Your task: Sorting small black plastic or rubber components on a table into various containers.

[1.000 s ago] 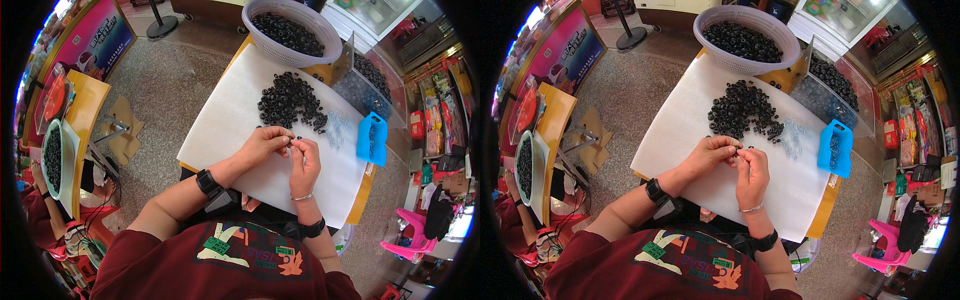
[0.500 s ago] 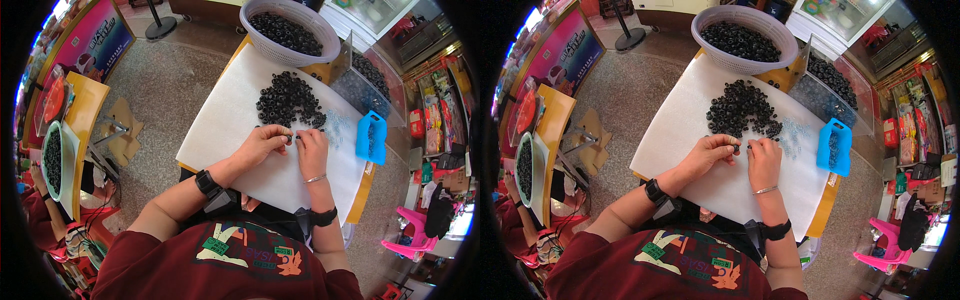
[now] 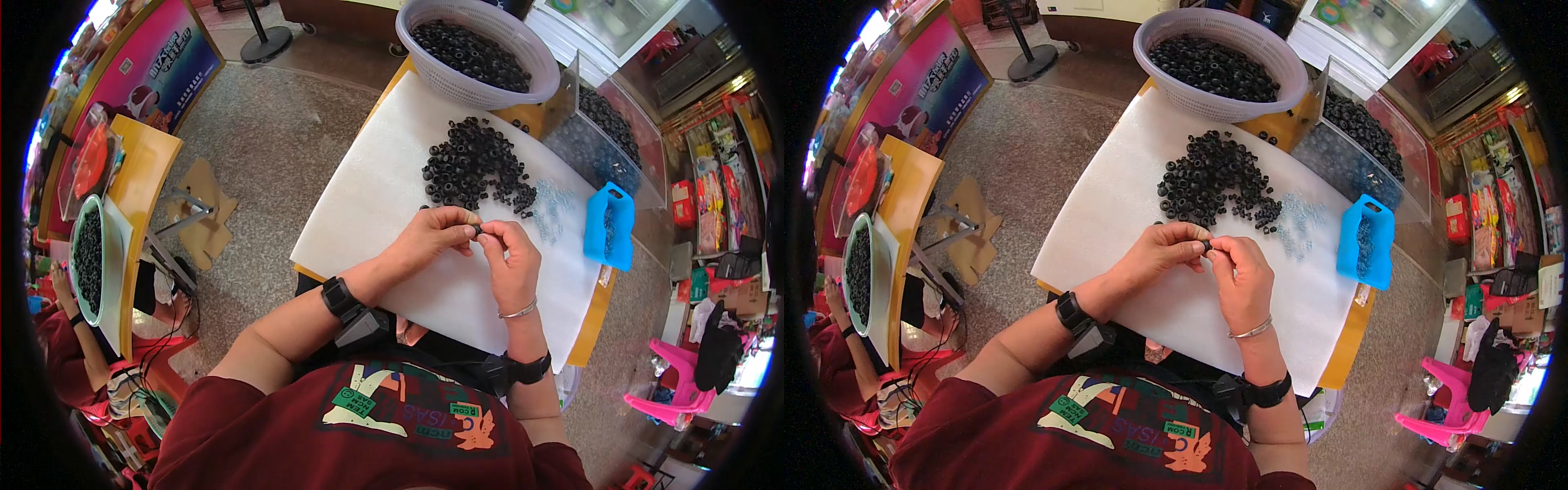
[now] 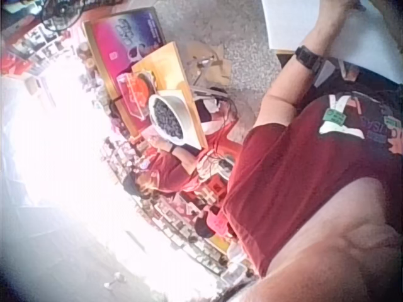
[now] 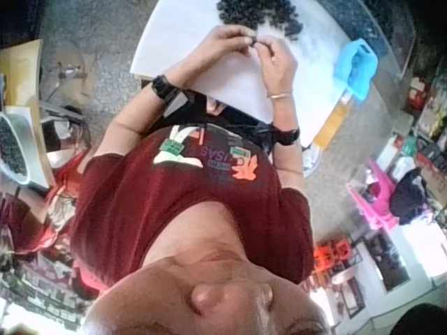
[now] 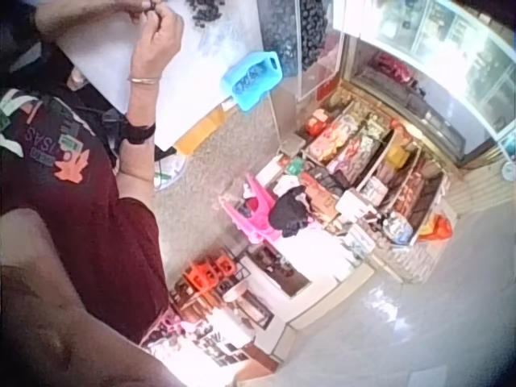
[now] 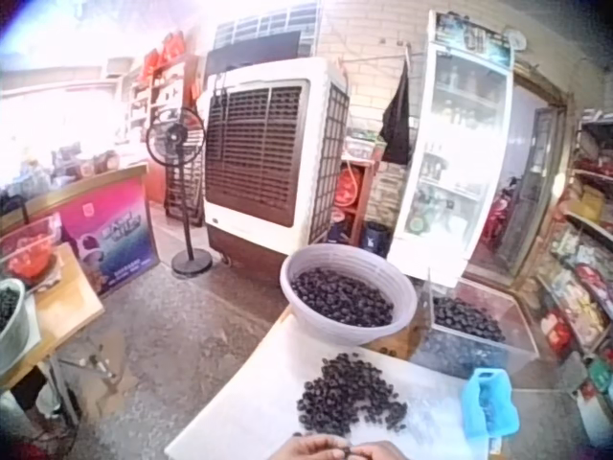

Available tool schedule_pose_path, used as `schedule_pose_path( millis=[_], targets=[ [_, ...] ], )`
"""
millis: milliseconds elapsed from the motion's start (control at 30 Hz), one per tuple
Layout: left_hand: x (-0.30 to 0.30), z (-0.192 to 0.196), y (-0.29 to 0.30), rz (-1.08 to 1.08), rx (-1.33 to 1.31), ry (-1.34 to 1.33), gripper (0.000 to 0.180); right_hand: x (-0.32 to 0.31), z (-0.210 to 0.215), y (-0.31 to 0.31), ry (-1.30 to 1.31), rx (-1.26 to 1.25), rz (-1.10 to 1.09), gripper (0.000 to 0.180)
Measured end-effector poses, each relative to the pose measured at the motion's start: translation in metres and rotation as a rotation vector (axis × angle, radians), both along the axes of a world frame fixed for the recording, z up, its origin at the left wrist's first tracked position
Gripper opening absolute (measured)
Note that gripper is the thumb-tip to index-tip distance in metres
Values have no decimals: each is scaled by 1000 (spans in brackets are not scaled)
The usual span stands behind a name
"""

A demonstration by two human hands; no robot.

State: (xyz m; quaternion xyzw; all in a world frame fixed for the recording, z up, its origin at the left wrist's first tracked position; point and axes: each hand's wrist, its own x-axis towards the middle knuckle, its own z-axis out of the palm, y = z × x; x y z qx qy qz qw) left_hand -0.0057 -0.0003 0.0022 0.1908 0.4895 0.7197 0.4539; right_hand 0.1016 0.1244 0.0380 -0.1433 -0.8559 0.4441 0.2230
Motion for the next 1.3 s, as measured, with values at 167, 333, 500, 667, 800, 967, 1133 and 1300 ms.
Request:
schedule_pose_path(
  millis=[167, 333, 500, 667, 800, 967, 1133, 1300],
  targets=[
    [1, 0, 0, -17, 32, 7, 17, 1, 5, -4, 67, 180, 19, 16],
    [-1, -2, -1, -44, 32, -2, 19, 3, 3, -8, 56, 22, -40, 14],
    [-1, -2, -1, -46, 31, 15, 18, 3, 1, -5, 74, 118, -18, 14],
    [-2, 3, -3, -77, 3, 13, 18, 2, 0, -4, 108, 183, 5, 13],
    [-2, -4, -1, -80, 4, -52, 20, 3, -5, -1, 98, 32, 31, 11],
    [-1, 3, -2, -122, -24, 24, 26, 6, -16, -2, 87, 16, 67, 11],
    [-3, 4, -3, -218, -19, 79, 27, 10, -10, -5, -19, -48, 44, 20],
    [-3, 5, -5, -261, -46, 108, 26, 14, -5, -1, -58, 84, 97, 23]
  ],
)
